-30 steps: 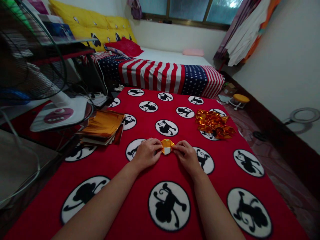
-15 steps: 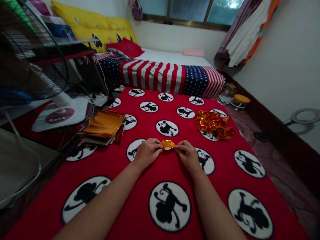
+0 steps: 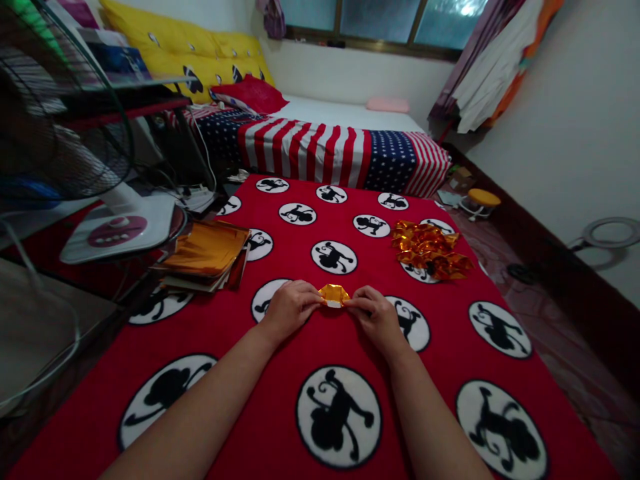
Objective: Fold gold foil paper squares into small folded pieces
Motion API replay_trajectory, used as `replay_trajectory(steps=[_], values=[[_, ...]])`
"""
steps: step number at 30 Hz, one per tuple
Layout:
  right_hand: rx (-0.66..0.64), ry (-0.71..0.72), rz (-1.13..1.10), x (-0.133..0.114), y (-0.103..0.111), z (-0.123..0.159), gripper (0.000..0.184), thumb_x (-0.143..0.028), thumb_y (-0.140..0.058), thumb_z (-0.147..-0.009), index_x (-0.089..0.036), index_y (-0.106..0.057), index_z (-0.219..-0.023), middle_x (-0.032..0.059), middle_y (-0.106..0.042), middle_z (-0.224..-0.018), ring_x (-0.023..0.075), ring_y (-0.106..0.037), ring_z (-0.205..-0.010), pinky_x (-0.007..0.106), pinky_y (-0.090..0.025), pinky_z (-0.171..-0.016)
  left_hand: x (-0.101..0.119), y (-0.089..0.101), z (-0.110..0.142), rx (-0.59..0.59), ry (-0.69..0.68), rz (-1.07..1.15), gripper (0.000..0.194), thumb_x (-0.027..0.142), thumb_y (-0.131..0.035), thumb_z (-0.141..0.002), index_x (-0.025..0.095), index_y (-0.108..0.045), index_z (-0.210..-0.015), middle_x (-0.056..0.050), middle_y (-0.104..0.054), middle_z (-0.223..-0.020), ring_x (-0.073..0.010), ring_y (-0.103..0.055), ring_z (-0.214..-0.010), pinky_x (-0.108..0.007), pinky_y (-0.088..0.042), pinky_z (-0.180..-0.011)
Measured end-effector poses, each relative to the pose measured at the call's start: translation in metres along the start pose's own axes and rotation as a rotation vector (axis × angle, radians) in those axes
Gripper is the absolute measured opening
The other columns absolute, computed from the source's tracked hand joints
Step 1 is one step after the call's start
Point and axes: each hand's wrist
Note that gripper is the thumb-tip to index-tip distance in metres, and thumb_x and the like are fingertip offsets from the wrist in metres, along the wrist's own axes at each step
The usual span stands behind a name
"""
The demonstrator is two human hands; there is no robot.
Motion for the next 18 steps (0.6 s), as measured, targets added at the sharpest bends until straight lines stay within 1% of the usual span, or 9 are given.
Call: replay_trajectory(steps=[6,9,13,18], values=[[0.009,-0.069,-0.04,-0.003,0.0003,-0.0014,0.013,-0.017,-0.065,-0.082,-0.022,-0.074,-0.089,0.0033,-0.062,-0.084,0.0152,-0.059,-0.077,0.027,-0.046,-0.07,-0.0021,-0.0034,0.0004,0.057,0.066,0.123,0.01,0.018,-0.069,-0.079,0.021,-0.075,-0.086,-0.005,-0.074,-0.089,-0.0165,-0.066,-0.085,-0.03,-0.052,-0.079],[0.022,-0.097,-0.057,-0.0033,-0.0003,-0.0015,0.012,-0.017,-0.065,-0.081,-0.022,-0.074,-0.087,0.0032,-0.062,-0.082,0.0153,-0.059,-0.075,0.027,-0.046,-0.07,-0.0021,-0.0036,-0.0001,0.062,0.094,0.148,0.011,0.016,-0.07,-0.077,0.021,-0.075,-0.086,-0.004,-0.074,-0.089,-0.0164,-0.067,-0.084,-0.029,-0.052,-0.079],[0.059,-0.163,-0.061,-0.0018,-0.0024,-0.0026,0.008,-0.023,-0.066,-0.081,-0.021,-0.073,-0.083,0.003,-0.063,-0.08,0.0155,-0.06,-0.073,0.027,-0.045,-0.067,-0.0008,-0.003,-0.0027,0.059,0.13,0.142,0.012,0.013,-0.069,-0.077,0.021,-0.074,-0.085,-0.004,-0.075,-0.086,-0.017,-0.067,-0.082,-0.03,-0.052,-0.078],[0.073,-0.278,0.021,-0.0062,-0.0034,-0.0074,0.01,-0.029,-0.065,-0.081,-0.023,-0.072,-0.078,0.0013,-0.065,-0.076,0.0145,-0.058,-0.067,0.026,-0.042,-0.064,0.0005,-0.0045,-0.0056,0.071,0.223,0.081,0.011,0.016,-0.069,-0.078,0.022,-0.074,-0.085,-0.002,-0.076,-0.085,-0.0172,-0.068,-0.079,-0.03,-0.05,-0.076]])
Point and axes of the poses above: each hand's wrist, its own z-axis away from the middle knuckle, its own y-axis out of the back of the hand, x = y × z
